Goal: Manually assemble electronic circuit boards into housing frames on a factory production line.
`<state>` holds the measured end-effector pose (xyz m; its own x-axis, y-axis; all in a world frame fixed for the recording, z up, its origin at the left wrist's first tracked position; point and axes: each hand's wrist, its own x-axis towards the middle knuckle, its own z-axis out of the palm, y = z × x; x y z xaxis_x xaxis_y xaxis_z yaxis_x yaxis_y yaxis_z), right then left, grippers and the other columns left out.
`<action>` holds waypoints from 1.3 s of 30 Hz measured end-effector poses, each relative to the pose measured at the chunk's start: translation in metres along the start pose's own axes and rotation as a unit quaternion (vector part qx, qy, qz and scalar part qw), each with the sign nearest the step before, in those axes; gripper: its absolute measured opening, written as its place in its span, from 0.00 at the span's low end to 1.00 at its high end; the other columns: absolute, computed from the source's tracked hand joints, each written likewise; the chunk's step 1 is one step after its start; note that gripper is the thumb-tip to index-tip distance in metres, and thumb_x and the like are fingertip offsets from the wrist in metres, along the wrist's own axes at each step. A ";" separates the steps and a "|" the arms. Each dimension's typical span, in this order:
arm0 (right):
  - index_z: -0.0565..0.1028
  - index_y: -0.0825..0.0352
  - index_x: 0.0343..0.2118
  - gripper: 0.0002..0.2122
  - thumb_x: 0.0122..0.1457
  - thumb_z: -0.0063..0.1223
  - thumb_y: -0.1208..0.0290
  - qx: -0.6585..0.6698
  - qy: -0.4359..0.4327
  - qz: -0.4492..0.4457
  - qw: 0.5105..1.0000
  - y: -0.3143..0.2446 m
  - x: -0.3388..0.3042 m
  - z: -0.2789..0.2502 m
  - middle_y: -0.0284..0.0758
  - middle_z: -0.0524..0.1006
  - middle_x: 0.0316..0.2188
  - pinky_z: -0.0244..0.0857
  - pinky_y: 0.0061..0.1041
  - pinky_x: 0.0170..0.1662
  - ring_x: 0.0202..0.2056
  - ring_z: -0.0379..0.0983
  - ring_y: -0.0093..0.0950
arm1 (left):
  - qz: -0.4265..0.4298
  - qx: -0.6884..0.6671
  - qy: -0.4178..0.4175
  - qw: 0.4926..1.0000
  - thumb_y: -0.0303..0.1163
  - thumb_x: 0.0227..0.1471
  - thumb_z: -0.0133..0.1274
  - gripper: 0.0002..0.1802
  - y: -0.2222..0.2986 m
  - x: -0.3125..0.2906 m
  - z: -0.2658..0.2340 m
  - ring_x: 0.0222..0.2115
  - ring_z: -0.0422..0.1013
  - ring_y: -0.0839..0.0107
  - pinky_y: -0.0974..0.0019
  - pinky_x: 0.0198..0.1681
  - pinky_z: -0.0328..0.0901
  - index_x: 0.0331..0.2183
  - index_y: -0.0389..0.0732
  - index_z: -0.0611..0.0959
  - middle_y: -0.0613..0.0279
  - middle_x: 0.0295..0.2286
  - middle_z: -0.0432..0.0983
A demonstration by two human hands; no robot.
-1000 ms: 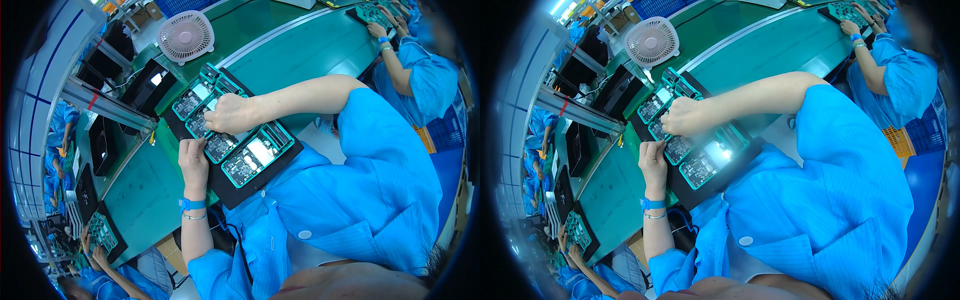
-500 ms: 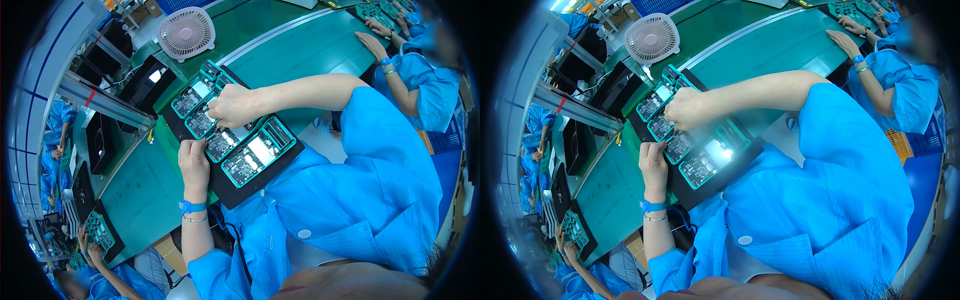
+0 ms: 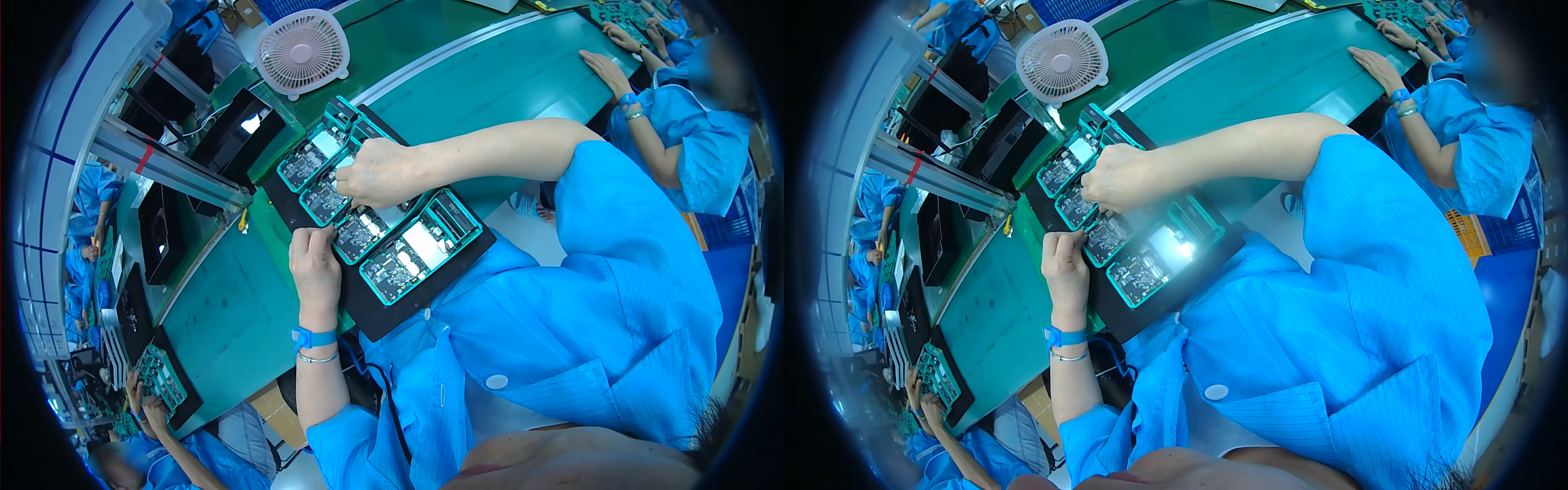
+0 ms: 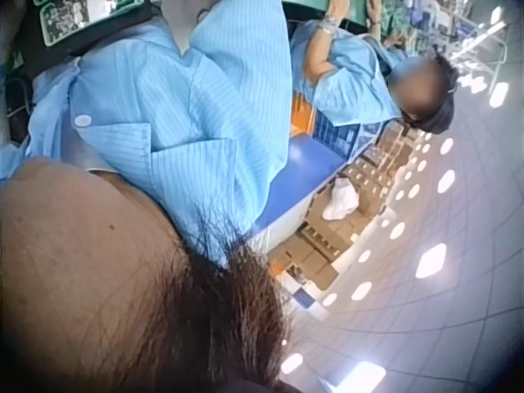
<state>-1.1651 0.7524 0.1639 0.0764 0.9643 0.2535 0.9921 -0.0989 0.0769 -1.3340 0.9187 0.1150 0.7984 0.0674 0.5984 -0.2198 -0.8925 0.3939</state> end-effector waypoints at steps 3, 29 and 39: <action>0.77 0.65 0.28 0.12 0.55 0.60 0.60 0.002 0.000 -0.010 1.000 0.000 0.000 -0.002 0.35 0.78 0.29 0.72 0.37 0.25 0.26 0.79 0.37 | 0.000 0.005 -0.001 1.000 0.14 0.45 0.57 0.10 0.001 0.000 0.000 0.30 0.71 0.58 0.57 0.33 0.66 0.32 0.37 0.82 0.56 0.28 0.71; 0.79 0.65 0.31 0.11 0.54 0.61 0.61 0.017 -0.056 0.013 0.998 -0.004 0.002 -0.010 0.36 0.79 0.32 0.73 0.39 0.31 0.32 0.80 0.39 | 0.076 0.001 -0.063 0.995 0.15 0.43 0.58 0.09 -0.014 0.008 -0.003 0.28 0.69 0.57 0.56 0.31 0.64 0.28 0.38 0.80 0.57 0.25 0.67; 0.77 0.65 0.26 0.12 0.52 0.62 0.60 0.041 0.051 -0.021 0.998 -0.015 -0.027 -0.021 0.34 0.75 0.27 0.68 0.37 0.25 0.24 0.77 0.36 | -0.019 -0.059 -0.015 0.998 0.11 0.49 0.55 0.07 0.035 -0.020 -0.013 0.30 0.75 0.58 0.61 0.32 0.71 0.31 0.32 0.81 0.52 0.29 0.72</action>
<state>-1.1842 0.7223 0.1758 0.0284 0.9370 0.3483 0.9993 -0.0347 0.0121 -1.3653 0.8916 0.1258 0.8231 0.0848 0.5615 -0.2528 -0.8306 0.4961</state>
